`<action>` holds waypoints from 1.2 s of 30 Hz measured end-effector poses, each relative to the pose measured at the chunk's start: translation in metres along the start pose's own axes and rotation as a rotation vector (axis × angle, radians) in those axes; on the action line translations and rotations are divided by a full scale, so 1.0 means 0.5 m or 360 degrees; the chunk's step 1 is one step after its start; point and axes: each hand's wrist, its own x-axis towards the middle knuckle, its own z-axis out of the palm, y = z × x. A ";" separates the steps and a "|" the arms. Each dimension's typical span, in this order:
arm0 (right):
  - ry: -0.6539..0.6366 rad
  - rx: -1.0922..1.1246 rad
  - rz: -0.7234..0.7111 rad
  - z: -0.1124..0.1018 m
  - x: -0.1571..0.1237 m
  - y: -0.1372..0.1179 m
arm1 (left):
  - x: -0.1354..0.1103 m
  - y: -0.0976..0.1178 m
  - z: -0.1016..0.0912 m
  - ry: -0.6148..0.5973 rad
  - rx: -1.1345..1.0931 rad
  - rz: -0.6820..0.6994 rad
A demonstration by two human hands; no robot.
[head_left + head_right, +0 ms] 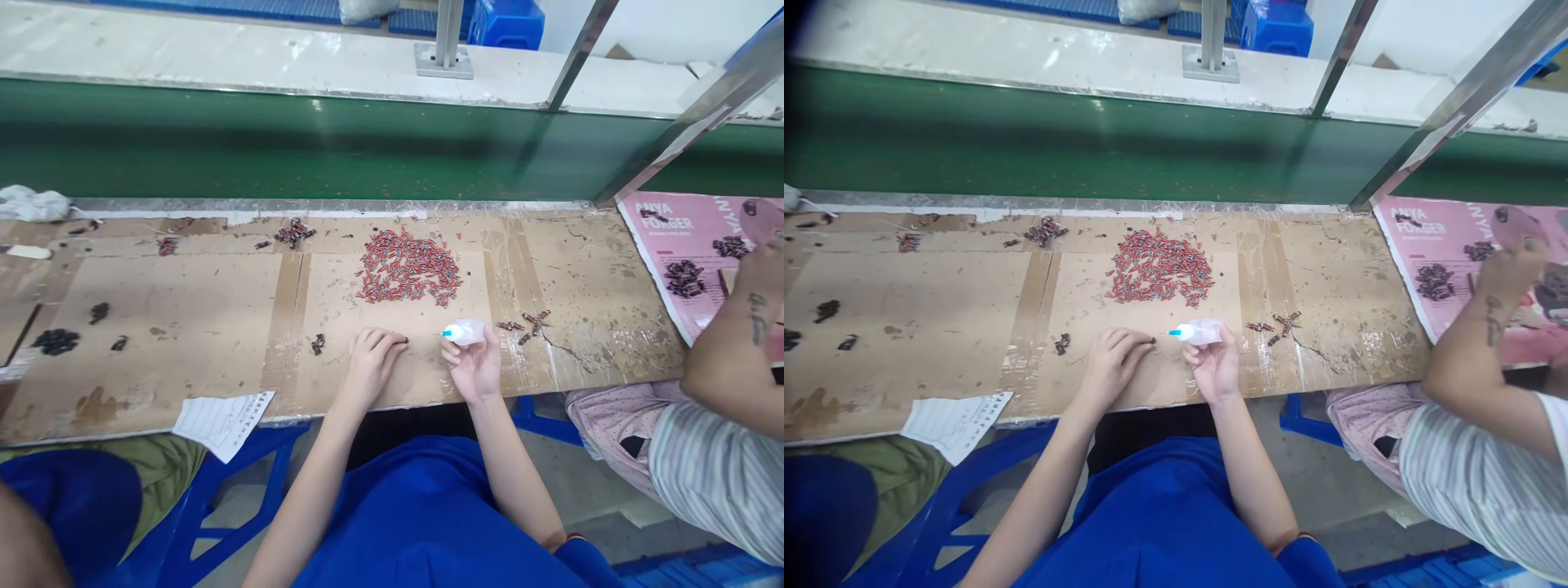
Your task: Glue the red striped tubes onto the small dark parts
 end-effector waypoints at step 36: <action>0.0365 -0.1274 -0.0515 0.000 0.008 0.038 | -0.004 0.012 -0.021 0.0180 -0.0214 -0.0082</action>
